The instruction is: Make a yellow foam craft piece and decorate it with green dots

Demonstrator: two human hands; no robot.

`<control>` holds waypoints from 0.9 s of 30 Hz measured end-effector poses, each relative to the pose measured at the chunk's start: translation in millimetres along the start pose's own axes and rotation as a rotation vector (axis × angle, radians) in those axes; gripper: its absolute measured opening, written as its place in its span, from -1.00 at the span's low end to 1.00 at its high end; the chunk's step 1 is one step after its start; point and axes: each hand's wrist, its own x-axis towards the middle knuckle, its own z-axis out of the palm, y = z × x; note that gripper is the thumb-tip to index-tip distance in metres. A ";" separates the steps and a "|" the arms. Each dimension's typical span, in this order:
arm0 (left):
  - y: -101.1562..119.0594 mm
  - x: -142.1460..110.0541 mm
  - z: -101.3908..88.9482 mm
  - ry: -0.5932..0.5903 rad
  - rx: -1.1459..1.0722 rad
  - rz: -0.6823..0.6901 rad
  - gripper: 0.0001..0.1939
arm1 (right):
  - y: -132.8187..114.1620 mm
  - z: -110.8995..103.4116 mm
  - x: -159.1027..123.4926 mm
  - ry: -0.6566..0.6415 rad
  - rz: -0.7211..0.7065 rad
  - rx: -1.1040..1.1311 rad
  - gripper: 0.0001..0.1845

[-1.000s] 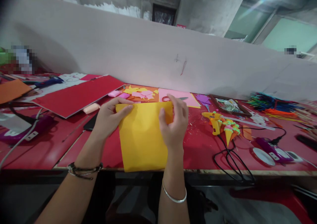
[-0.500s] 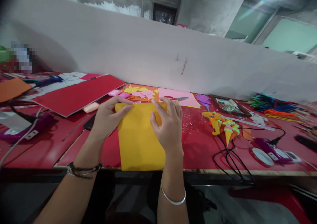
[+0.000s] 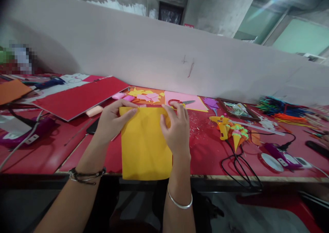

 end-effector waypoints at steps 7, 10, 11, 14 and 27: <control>-2.5 0.5 -0.6 0.000 0.019 0.028 -0.90 | 2.6 -1.9 -0.2 0.016 0.005 0.058 -0.68; -1.2 0.6 -1.2 0.017 0.085 0.072 -0.92 | 2.2 -3.0 -0.3 0.033 0.010 0.076 -0.68; -0.7 0.7 -1.3 0.021 0.107 0.084 -0.93 | 1.8 -3.1 -0.3 0.034 0.010 0.081 -0.69; 0.3 1.0 -1.1 0.027 0.149 0.106 -0.93 | 0.6 -3.2 -0.3 0.025 0.003 0.096 -0.71; 2.0 0.2 -0.8 0.035 0.151 0.119 -0.94 | 4.9 -1.1 -0.5 0.024 0.053 0.118 -0.69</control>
